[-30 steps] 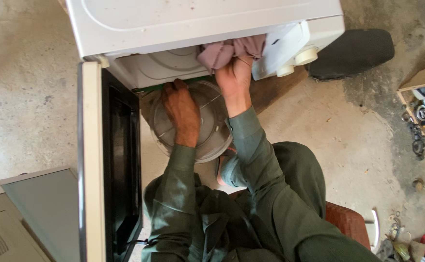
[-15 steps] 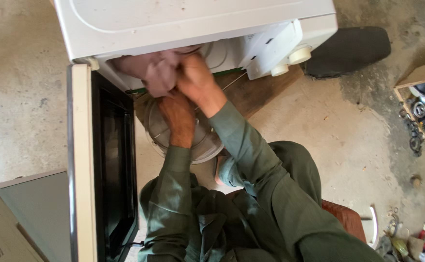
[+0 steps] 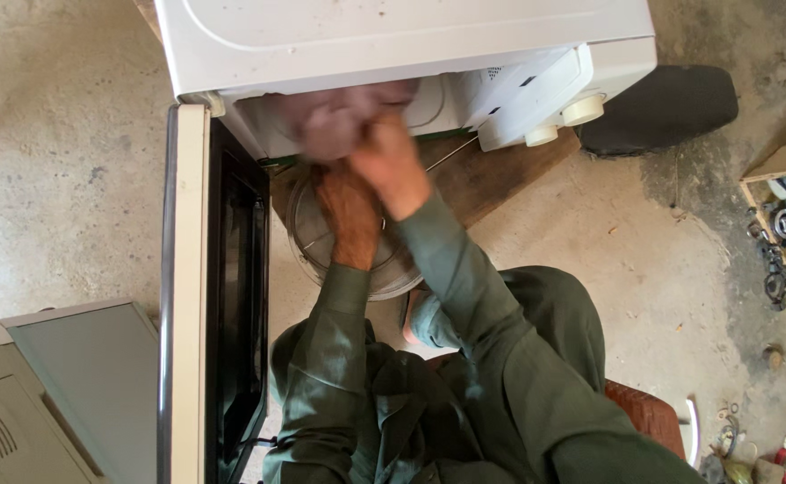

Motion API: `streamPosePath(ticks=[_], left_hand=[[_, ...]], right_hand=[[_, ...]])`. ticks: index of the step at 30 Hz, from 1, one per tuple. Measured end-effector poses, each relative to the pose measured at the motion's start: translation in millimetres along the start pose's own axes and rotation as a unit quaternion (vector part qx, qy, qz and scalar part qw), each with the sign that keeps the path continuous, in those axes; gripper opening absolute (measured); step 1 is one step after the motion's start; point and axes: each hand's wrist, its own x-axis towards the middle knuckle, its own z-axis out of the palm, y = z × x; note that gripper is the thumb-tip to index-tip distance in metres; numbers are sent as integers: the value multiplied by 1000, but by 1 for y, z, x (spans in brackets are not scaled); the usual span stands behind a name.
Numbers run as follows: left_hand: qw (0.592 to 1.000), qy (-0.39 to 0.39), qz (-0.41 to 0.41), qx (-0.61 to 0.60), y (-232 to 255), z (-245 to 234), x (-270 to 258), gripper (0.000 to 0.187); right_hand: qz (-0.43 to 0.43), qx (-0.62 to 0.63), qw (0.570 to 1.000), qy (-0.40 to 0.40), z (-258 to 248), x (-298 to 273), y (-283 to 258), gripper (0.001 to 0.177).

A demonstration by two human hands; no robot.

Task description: The person wipes the interior of a white microwave with a cloth, focusing on the control panel, door frame, and glass turntable. The microwave door remains open throughout the sequence.

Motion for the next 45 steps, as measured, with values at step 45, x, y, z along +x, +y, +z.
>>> streamPosePath(ticks=[45], left_hand=[[999, -1, -27, -24, 21, -31, 9, 25]], right_hand=[[36, -920, 358, -156, 51, 72, -9, 36]])
